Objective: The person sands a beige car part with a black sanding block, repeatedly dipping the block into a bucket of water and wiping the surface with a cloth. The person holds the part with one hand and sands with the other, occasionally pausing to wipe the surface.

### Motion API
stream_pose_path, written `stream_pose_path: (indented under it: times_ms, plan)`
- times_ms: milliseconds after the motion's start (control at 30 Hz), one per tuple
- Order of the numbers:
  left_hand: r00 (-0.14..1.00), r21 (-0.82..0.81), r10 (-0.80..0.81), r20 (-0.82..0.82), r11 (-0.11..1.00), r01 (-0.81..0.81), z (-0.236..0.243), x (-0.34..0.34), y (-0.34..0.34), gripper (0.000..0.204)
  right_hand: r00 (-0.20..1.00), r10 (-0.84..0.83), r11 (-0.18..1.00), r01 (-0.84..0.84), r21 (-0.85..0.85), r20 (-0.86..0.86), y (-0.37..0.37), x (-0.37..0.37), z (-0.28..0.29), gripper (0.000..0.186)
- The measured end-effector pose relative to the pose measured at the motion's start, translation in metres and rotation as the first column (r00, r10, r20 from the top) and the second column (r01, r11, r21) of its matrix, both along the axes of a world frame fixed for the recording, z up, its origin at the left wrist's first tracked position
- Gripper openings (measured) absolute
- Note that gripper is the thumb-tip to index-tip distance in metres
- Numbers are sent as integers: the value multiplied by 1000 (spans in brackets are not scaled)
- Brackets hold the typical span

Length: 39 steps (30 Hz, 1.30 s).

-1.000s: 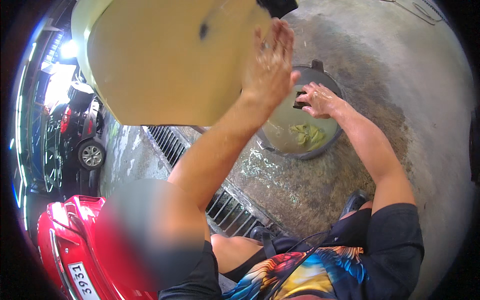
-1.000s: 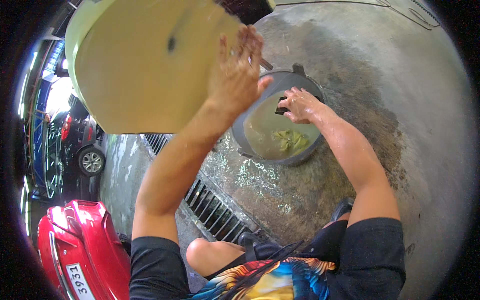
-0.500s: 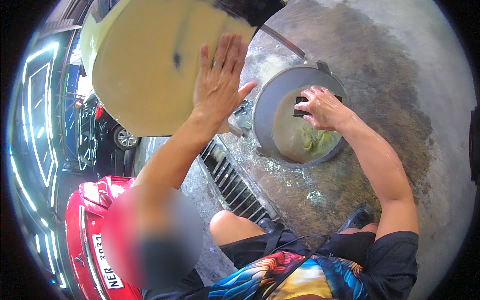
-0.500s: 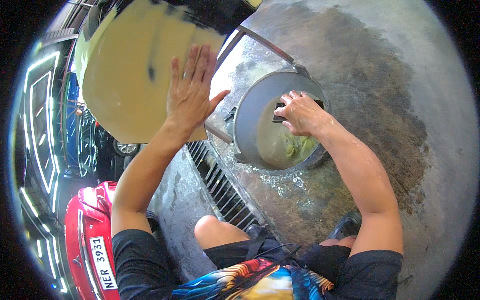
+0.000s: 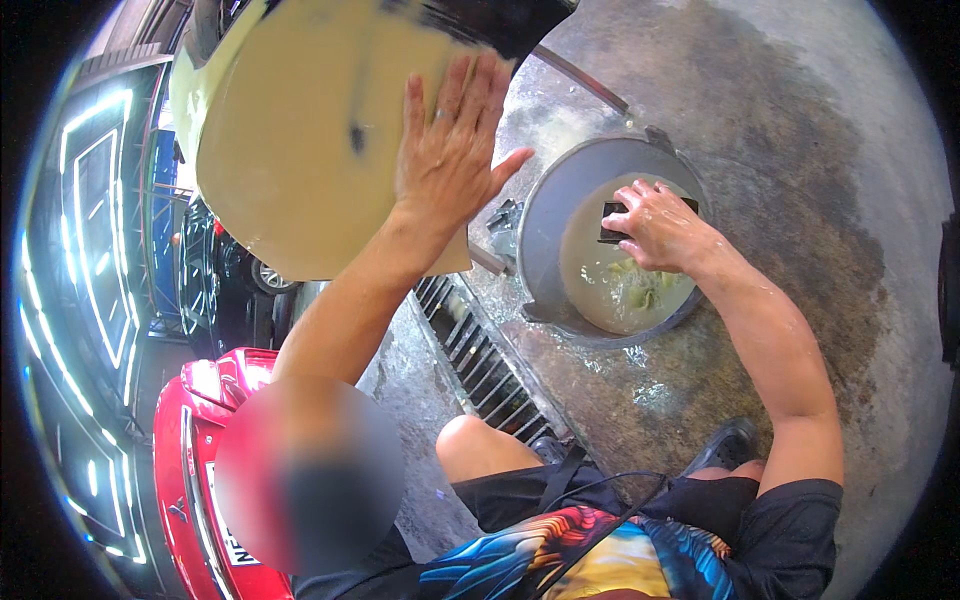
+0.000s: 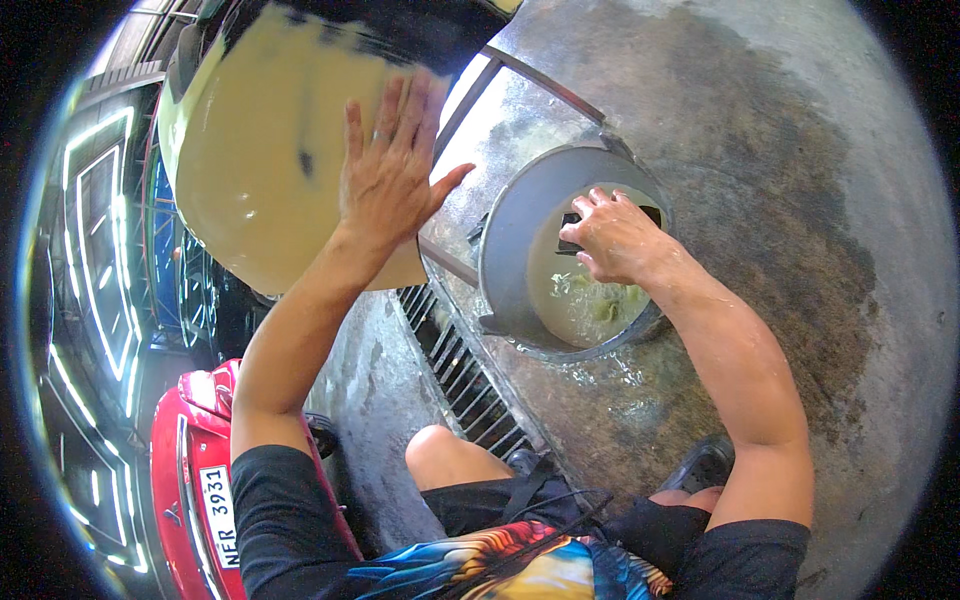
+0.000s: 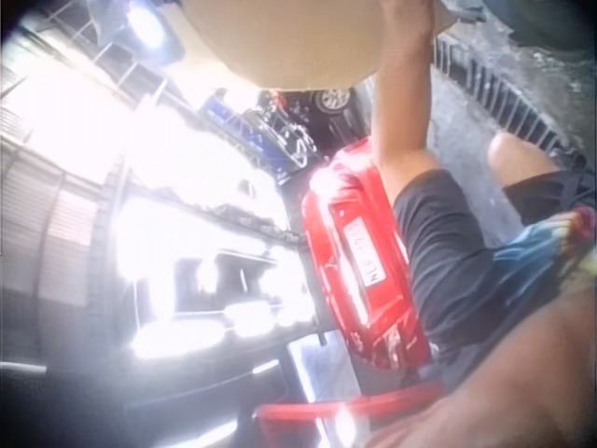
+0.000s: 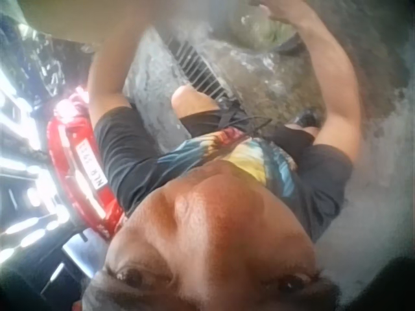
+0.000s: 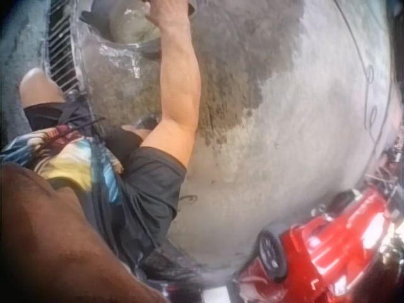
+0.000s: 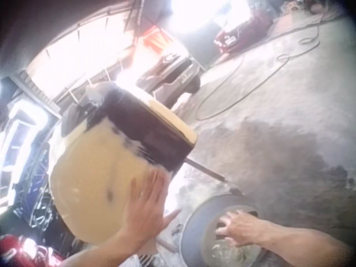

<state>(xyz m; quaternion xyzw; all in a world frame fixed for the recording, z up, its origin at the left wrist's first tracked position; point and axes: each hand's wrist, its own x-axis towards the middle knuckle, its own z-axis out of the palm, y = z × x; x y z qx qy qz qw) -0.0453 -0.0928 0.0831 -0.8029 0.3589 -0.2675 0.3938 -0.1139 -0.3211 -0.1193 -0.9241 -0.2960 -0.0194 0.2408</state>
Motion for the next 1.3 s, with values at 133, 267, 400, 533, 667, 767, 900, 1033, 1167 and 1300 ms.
stream_pose_path:
  times_ms: [133,267,400,533,667,767,900,1033,1167,1300]
  plan:
    - [992,-79,-63,105,994,71,11,27,-25,96,1000,-16,1000,16,-23,-2,-1,1,1,37]
    - [994,-61,-32,106,997,38,14,24,-14,97,996,-40,999,39,-23,-83,-1,1,4,41]
    - [999,-68,-28,41,997,31,6,-3,18,103,995,-57,998,54,-31,-86,-1,1,7,42]
    - [999,-86,17,-36,996,-20,-3,-35,53,108,991,-63,998,59,-30,-119,1,0,8,43]
    - [996,-99,63,-56,993,-68,-16,-59,81,109,991,-65,997,59,-52,-114,4,-3,7,43]
    - [996,-102,73,-57,992,-78,-25,-72,101,109,992,-70,996,63,-67,-104,5,-5,6,43]
    - [994,-115,90,-58,989,-96,-37,-90,123,110,990,-68,996,60,-71,-125,5,-6,6,43]
    - [993,-130,102,-60,985,-109,-53,-105,143,112,991,-61,996,53,-76,-116,6,-6,5,42]
    - [983,-153,153,-101,974,-167,-73,-122,159,114,995,-62,995,55,-84,-85,6,-7,3,42]
    - [966,-123,216,-142,964,-234,-90,-140,172,116,995,-62,994,55,-93,-81,6,-8,3,42]
